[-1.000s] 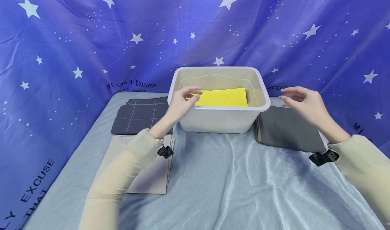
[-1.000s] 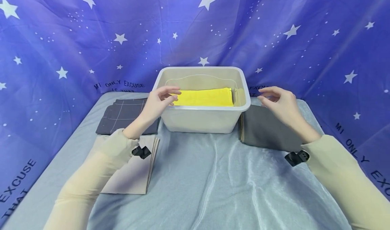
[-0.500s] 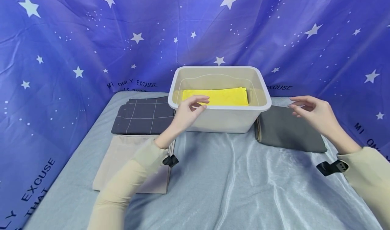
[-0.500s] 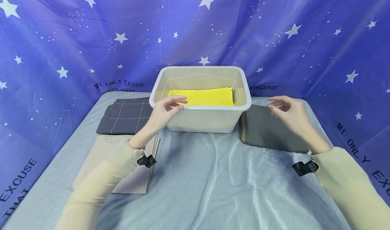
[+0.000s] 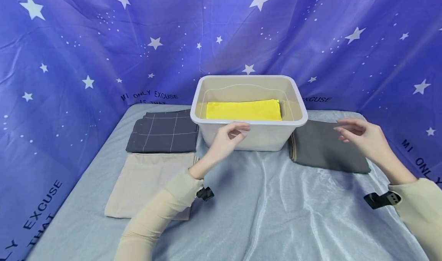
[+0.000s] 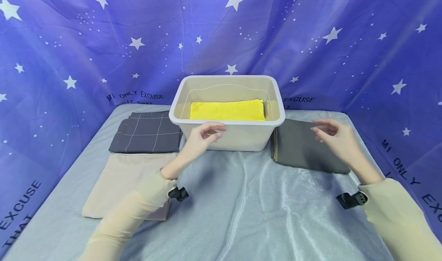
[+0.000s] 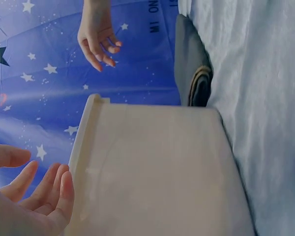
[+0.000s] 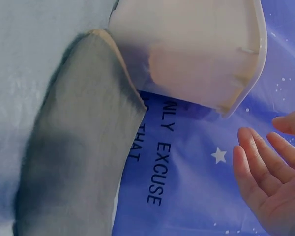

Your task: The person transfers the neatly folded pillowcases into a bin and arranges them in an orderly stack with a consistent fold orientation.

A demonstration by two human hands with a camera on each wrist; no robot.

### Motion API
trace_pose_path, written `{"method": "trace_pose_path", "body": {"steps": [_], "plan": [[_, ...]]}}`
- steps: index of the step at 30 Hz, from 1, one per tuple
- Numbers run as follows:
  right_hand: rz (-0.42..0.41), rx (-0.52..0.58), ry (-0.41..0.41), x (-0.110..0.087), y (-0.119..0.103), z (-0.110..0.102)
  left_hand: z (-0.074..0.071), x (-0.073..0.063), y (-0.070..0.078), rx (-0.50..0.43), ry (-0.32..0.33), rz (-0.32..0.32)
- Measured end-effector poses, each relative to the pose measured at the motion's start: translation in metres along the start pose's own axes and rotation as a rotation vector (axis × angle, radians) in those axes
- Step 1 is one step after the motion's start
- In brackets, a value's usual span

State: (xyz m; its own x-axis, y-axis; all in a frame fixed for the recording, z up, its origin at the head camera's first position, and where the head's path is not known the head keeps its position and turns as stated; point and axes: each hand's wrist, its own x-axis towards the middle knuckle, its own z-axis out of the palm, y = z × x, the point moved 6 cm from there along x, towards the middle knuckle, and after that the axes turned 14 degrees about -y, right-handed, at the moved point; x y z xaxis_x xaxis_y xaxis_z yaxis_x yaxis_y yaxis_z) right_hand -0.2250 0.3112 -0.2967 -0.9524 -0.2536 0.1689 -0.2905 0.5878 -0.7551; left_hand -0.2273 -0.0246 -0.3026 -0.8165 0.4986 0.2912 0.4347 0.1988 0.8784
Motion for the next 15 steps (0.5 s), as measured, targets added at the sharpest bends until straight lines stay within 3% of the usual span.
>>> {"method": "trace_pose_path", "body": {"steps": [10, 12, 15], "plan": [[0.008, 0.005, -0.021, -0.012, 0.014, -0.001, 0.030, 0.001, -0.007, -0.040, -0.062, 0.004], [0.010, 0.010, -0.029, -0.014, 0.017, 0.000, 0.034, -0.002, 0.002, -0.061, -0.076, 0.006], [0.039, -0.005, -0.038, -0.017, 0.023, 0.000, 0.044, -0.001, 0.003, -0.066, -0.089, 0.003]]}}
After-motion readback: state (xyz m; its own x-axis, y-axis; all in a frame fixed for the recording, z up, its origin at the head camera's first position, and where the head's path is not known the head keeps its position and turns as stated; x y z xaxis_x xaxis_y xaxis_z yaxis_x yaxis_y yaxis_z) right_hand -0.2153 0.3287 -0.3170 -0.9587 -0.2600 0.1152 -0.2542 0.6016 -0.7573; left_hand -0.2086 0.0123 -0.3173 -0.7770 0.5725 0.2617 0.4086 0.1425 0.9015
